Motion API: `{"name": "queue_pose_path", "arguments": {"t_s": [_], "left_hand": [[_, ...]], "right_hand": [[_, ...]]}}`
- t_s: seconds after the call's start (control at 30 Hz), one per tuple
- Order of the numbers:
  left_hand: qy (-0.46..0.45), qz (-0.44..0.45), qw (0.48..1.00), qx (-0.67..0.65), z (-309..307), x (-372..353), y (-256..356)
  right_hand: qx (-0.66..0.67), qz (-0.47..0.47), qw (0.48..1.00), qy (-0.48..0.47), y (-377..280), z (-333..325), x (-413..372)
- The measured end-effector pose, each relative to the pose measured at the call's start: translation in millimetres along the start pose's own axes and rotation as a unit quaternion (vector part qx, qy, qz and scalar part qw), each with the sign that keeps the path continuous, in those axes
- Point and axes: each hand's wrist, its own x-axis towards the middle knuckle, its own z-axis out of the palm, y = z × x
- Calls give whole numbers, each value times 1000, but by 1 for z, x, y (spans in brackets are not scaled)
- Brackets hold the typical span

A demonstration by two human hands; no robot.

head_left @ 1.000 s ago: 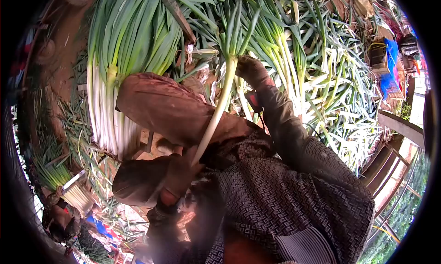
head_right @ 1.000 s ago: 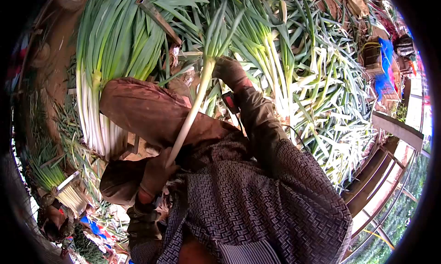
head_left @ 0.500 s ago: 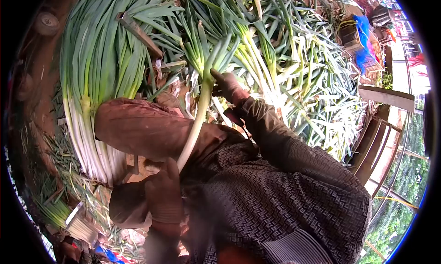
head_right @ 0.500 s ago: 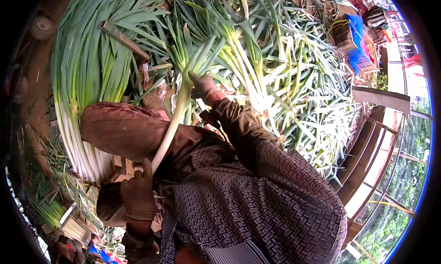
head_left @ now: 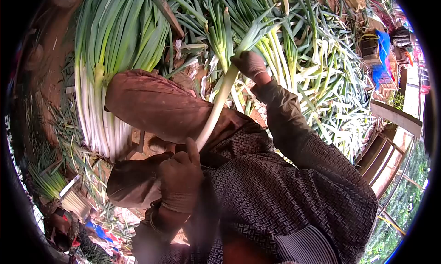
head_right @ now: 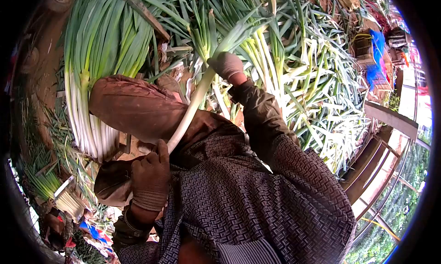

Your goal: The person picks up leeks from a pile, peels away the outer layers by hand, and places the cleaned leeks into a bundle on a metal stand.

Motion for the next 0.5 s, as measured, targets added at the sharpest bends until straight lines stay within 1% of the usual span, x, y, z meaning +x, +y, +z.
{"name": "queue_pose_path", "arguments": {"t_s": [0.03, 0.07, 0.1, 0.13, 0.17, 0.2, 0.23, 0.27, 0.3, 0.33, 0.37, 0.4, 0.43, 0.47, 0.5], "left_hand": [[-10, -4, 1000, -7, 1, 1, 2], [-37, -7, 999, -5, -2, 1, 3], [-59, -6, 998, -5, -5, 4, 3], [-76, 0, 997, -7, -7, 11, 6], [-55, -10, 998, -13, -2, 14, 8], [-33, -16, 999, -20, 8, 14, 8], [-13, -23, 999, -25, 13, 16, 7], [-46, -23, 997, -55, 9, 19, 5], [-48, -13, 997, -59, 14, 19, 4], [-54, -8, 997, -63, 23, 18, 3], [-62, -7, 996, -67, 29, 17, -1], [-24, 11, 997, -67, 26, 16, -8], [-17, 16, 993, -116, 25, 15, -14], [-12, 18, 986, -165, 24, 15, -18], [-9, 17, 977, -213, 24, 12, -22]], "right_hand": [[-8, -16, 999, 42, -9, -13, -6], [20, -26, 998, 47, -26, -29, -10], [15, -45, 997, 64, -35, -35, -8], [5, -67, 993, 102, -51, -44, -11], [47, -91, 980, 171, -53, -37, -9], [211, -100, 953, 194, -56, -39, -11], [322, -129, 913, 217, -66, -48, -12], [330, -154, 891, 271, -67, -63, -10], [338, -180, 866, 321, -64, -78, -9], [276, -147, 860, 403, -50, -101, -8], [213, -115, 846, 476, -22, -129, -3], [134, -68, 832, 534, 36, -161, 9], [102, -120, 787, 596, 51, -203, -15], [124, 65, 830, 540, 102, -237, -30], [328, -130, 724, 593, 142, -258, -39]]}}
